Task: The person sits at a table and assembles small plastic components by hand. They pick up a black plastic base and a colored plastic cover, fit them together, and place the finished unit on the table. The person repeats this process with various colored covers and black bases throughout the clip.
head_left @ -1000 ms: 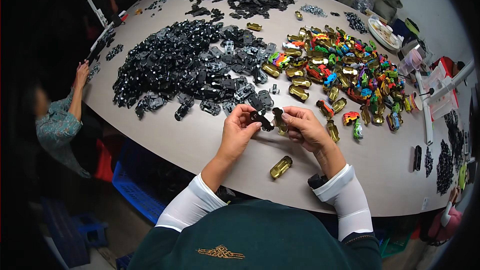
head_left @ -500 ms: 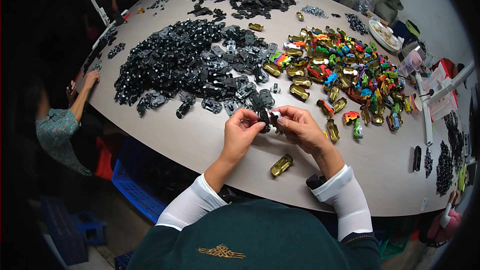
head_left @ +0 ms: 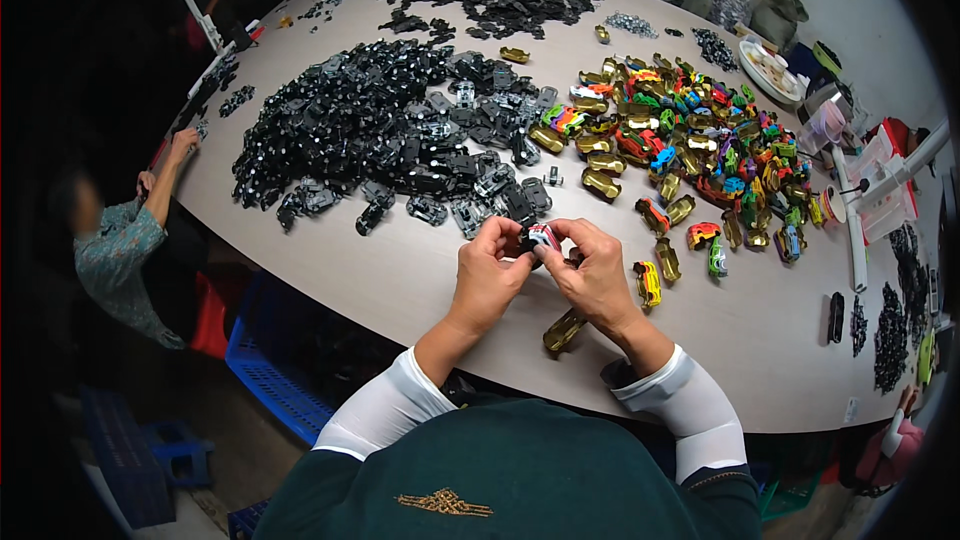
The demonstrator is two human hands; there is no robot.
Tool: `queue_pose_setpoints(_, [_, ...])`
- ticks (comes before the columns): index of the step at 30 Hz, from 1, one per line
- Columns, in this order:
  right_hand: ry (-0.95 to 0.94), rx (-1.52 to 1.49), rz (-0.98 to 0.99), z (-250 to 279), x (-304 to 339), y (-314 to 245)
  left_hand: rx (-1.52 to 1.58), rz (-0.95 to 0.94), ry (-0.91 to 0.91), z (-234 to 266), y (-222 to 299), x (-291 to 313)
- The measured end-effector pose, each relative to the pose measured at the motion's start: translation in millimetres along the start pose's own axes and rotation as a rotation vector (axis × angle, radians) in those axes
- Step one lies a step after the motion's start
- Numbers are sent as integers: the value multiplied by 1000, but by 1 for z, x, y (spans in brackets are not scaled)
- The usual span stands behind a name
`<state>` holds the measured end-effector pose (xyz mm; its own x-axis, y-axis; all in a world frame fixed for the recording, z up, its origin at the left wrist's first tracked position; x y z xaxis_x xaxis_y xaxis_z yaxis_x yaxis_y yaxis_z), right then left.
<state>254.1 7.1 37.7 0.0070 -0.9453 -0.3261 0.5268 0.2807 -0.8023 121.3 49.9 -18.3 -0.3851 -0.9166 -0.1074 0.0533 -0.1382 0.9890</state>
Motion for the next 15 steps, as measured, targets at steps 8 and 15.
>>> queue_pose_setpoints(8, [4,63,-34,-1,3,2,-184,-197,-46,-6,27,10])
queue_pose_setpoints(15, [-38,52,36,-3,2,2,262,-50,-87,-4,1,7])
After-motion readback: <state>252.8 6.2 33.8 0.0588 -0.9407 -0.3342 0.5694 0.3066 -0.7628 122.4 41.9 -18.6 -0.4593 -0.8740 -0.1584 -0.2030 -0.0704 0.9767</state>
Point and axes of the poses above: each hand's wrist, its own x-axis away from the middle knuckle, its own z-axis out of the back of the hand, y = z × x, the point moved 8 cm from there along -x, towards the middle knuckle, and after that the axes turned 6 degrees about -y, right-handed, at the moved point
